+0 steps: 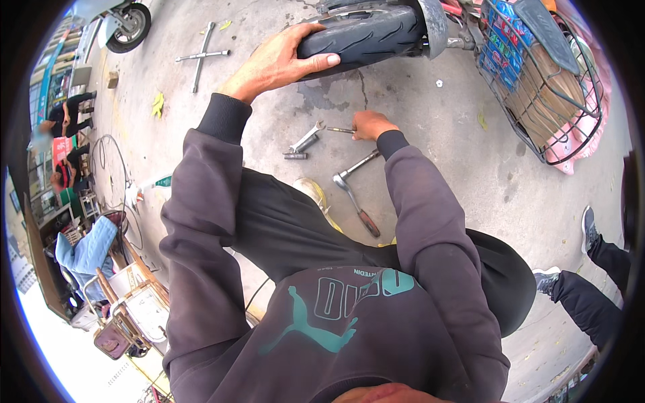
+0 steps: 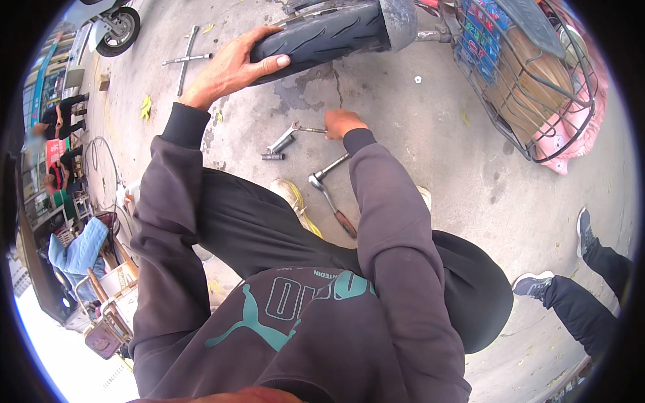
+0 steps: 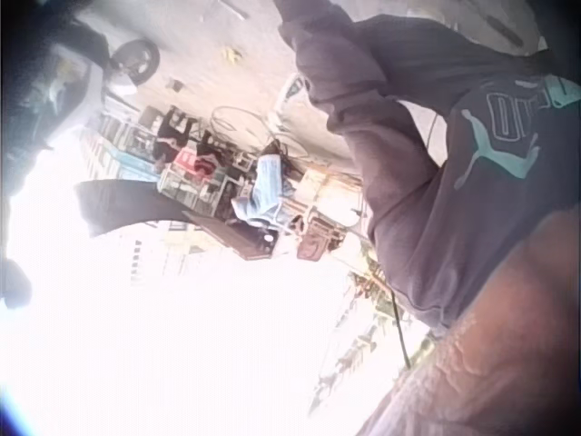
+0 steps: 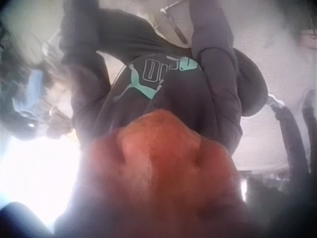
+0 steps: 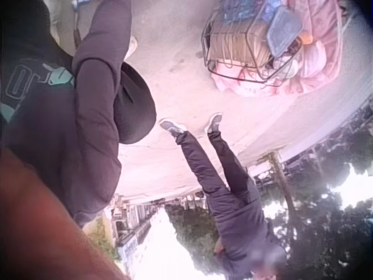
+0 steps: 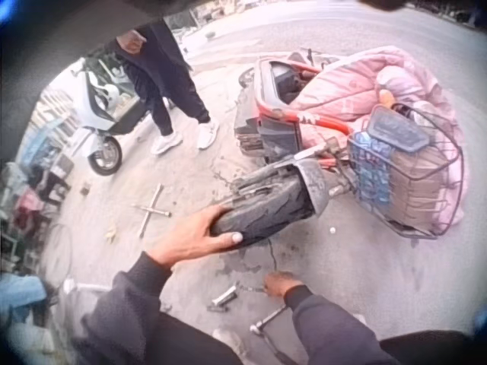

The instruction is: The person uses a wrench to loosen and remove bolts from a scooter wheel, then detaches the wheel from the scooter. The person places the wheel on the ground and briefly handles a small metal part near the wheel hub.

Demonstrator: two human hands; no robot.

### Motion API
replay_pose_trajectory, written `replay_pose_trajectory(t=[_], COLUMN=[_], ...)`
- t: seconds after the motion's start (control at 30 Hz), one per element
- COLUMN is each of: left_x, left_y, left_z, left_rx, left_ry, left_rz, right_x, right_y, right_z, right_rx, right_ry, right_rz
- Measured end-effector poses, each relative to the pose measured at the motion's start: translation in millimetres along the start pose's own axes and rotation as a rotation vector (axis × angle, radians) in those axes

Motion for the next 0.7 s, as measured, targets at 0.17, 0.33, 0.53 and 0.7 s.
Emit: replay_pose_trajectory(t=[0.17, 0.33, 0.53, 0.7], left_x=[3.9, 15.9, 0.0, -44.5], left_y=[-19.3, -60.5, -110.8, -111.5], left_z=[-8.3, 20.7, 71.5, 101.1], left_rx=[0.161, 0.249, 0.608, 0.614], left_ry=[-0.027, -0.015, -0.183, -0.304], left_rz=[-0.047, -0.216, -0.727, -0.692], right_x=[-65.8, -69.7, 94.2, 179.3], right_y=[-28.7, -56.8, -7.7, -123.4], right_z=[20.2, 5.4, -81.3, -151.0], right_rx=[0.161, 0.428, -0.172, 0.411], right_ry=[0.056, 0.232, 1.326, 1.435], right_rz=[-0.335, -0.046, 0.611, -0.454])
Point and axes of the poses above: each hand's wrist, its own z-axis towards the middle knuckle, its own x-axis out of the back of the hand, y = z × x, the point moved 7 cm from there along z, towards the middle knuckle, and after that the axes turned 5 degrees about x, right-handed, at the moved point
